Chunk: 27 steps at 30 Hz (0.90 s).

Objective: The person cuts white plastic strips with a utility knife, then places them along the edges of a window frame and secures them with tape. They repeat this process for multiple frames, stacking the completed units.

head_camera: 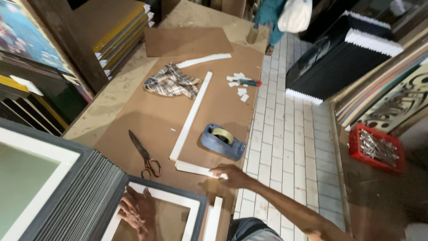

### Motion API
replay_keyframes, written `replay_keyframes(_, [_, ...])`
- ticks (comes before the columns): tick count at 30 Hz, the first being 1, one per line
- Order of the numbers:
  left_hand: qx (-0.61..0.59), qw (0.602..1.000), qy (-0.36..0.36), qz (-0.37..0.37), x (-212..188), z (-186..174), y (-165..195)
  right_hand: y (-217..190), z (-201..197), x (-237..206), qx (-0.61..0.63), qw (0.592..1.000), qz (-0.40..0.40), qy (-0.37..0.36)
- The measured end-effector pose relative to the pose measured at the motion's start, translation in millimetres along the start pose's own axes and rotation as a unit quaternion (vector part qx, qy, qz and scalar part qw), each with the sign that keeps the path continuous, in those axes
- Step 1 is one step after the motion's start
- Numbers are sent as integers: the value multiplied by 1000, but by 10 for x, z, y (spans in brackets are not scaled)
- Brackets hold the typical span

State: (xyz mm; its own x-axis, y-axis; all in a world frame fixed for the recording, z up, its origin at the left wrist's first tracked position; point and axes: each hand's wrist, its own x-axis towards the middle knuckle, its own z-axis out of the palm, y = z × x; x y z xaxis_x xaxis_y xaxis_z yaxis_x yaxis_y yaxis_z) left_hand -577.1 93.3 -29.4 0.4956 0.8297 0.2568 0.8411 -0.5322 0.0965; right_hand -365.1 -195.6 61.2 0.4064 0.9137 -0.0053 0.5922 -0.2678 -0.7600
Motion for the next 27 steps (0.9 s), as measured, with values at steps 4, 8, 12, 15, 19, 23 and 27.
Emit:
replay_keyframes(4, [-9, 1000, -23, 14, 91, -34, -16, 443, -156, -403, 25, 997, 60, 43])
replay_keyframes(8, [-3, 999, 11, 47, 183, -150, -49, 802, -476, -658, 58, 986, 115, 110])
replay_keyframes(12, [-186, 980, -12, 67, 74, -332, -86, 1033, -907, -778, 141, 949, 204, 193])
replay_keyframes(15, [-269, 956, 53, 104, -198, -540, 21, 1083, -1102, -711, 211, 930, 226, 200])
replay_keyframes(19, [-300, 944, 73, 116, -684, -790, 243, 1149, -1154, -384, 275, 917, 240, 162])
replay_keyframes(23, [-387, 915, 59, 99, -1032, -970, 358, 1280, -1181, -50, 301, 918, 255, 36])
replay_keyframes(27, [-389, 917, 62, 62, -1413, -1152, 372, 1399, -1190, 167, 271, 918, 284, -59])
